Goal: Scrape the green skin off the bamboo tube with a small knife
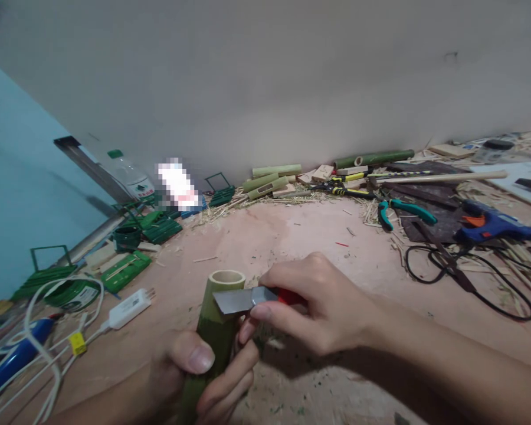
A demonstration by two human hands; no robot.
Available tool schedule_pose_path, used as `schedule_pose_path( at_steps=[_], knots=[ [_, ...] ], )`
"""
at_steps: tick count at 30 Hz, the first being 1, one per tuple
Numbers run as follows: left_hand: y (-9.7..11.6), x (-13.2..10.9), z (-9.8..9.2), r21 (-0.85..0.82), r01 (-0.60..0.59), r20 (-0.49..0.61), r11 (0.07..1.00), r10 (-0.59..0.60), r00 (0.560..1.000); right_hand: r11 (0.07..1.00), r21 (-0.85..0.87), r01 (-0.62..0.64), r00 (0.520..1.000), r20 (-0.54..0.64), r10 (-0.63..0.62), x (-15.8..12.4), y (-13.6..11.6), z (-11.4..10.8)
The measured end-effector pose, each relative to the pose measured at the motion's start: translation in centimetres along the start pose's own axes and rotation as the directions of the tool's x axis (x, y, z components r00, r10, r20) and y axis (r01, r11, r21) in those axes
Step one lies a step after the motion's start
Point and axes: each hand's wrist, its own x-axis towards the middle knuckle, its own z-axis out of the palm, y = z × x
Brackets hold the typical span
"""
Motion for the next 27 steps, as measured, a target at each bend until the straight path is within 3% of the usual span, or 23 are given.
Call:
schedule_pose_path(
  at_steps=[9,13,17,19,21,22,24,27],
  knots=[
    [-0.1,-0.4,-0.6,0.002,0.009,-0.056,1.000,-0.009,0.998,0.998,-0.053,-0.029,0.998,0.059,0.032,0.0,0.1,0.3],
    [0.7,0.1,-0.4,0.074,0.061,-0.038,0.995,-0.058,0.998,0.988,-0.040,-0.146,0.980,-0.140,0.139,0.7,0.7,-0.2],
    [0.9,0.3,-0.1,0.116,0.128,-0.012,0.985,-0.128,0.992,0.950,0.013,-0.312,0.877,-0.380,0.293,1.2,1.6,-1.4],
    [0.7,0.2,-0.2,0.087,0.101,-0.028,0.991,-0.099,0.995,0.952,0.033,-0.305,0.871,-0.395,0.293,1.2,1.8,-1.6],
    [0.5,0.2,-0.5,0.087,0.106,-0.024,0.991,-0.104,0.994,0.962,0.015,-0.272,0.905,-0.335,0.261,1.0,1.7,-1.2],
    [0.4,0.2,-0.5,0.105,0.107,-0.046,0.989,-0.103,0.994,0.967,-0.006,-0.256,0.924,-0.295,0.243,1.0,1.7,-1.0],
    [0.4,0.5,-0.5,0.180,0.122,-0.200,0.976,-0.085,0.976,0.969,-0.046,-0.242,0.945,-0.236,0.225,0.8,1.7,-0.4],
    [0.6,1.1,-0.1,0.322,0.217,-0.525,0.921,-0.017,0.851,0.958,-0.065,-0.280,0.933,-0.253,0.256,0.7,2.1,0.1]
  ],
)
